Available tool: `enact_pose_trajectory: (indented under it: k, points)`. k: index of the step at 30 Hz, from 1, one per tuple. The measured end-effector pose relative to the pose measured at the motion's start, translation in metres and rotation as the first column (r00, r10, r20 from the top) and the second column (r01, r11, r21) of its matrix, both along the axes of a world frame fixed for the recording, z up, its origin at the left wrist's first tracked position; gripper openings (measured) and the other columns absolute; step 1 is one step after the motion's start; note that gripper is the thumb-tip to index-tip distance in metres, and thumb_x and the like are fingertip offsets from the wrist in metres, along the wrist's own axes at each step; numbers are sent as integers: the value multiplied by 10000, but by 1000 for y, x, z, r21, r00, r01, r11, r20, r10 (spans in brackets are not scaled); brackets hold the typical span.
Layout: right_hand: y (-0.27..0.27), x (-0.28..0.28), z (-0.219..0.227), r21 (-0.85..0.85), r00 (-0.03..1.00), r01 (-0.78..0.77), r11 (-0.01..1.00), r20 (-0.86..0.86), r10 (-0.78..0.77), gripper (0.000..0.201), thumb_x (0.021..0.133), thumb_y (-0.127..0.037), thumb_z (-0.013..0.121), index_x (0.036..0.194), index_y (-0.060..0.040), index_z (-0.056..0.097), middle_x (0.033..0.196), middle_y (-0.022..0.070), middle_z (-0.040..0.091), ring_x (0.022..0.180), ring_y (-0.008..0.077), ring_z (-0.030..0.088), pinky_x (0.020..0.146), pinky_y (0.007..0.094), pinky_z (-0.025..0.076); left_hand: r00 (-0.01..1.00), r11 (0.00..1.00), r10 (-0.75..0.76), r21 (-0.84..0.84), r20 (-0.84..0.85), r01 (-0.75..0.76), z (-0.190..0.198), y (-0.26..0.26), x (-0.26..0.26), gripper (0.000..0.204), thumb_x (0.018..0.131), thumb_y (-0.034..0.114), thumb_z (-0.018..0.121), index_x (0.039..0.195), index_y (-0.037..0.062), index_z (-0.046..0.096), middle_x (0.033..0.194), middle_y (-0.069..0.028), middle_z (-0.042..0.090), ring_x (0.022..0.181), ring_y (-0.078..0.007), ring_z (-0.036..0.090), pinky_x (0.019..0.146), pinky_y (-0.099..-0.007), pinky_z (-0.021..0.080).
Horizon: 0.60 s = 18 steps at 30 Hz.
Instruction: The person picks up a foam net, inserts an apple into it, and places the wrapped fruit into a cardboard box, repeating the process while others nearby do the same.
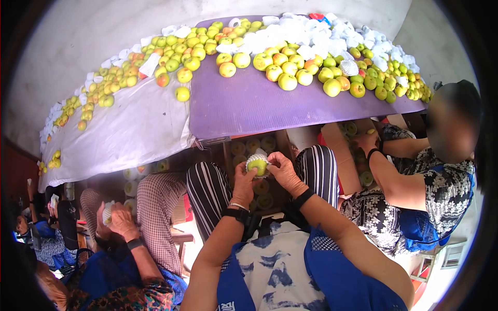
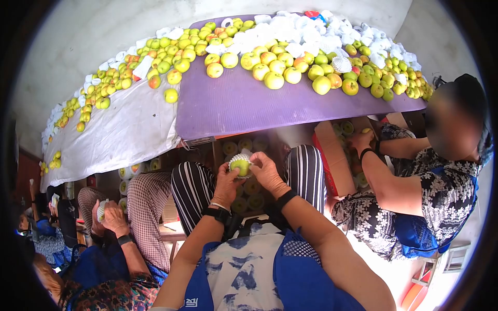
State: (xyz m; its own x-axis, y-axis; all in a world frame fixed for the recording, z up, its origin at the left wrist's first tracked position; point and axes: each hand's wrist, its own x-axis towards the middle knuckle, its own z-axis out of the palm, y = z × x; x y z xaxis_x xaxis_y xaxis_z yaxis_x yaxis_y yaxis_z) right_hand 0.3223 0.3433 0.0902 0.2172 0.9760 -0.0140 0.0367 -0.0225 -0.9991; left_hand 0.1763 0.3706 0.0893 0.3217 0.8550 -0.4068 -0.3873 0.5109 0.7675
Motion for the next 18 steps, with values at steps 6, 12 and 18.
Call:
enact_pose_trajectory:
  k: [6, 12, 18]
  points:
    - [3, 6, -10, -36, 990, 73, 997, -122, -77, 138, 732, 49, 543, 837, -37, 516, 780, 8, 517, 711, 67, 484, 648, 219, 427, 999, 992, -29, 121, -41, 34, 5, -1, 1, 392, 766, 49, 573, 1080, 23, 339, 1043, -115, 468, 930, -209, 529, 725, -339, 517]
    - [-1, -7, -1, 106, 997, 75, 992, 14, -77, 118, 736, 31, 555, 821, -43, 521, 769, -9, 497, 688, 44, 461, 624, 197, 416, 996, 992, 79, 99, -27, -76, 5, -5, 6, 378, 770, 32, 564, 1072, 14, 337, 1048, -113, 467, 927, -210, 532, 704, -324, 523]
    - [-7, -10, 22, 224, 956, -88, 971, 292, 19, 217, 707, 42, 577, 909, -32, 548, 837, 56, 529, 704, 135, 539, 644, 249, 453, 994, 996, 82, 15, 75, -84, 2, -3, 2, 425, 793, 97, 566, 1136, 33, 325, 1080, -120, 469, 959, -228, 520, 755, -367, 488]
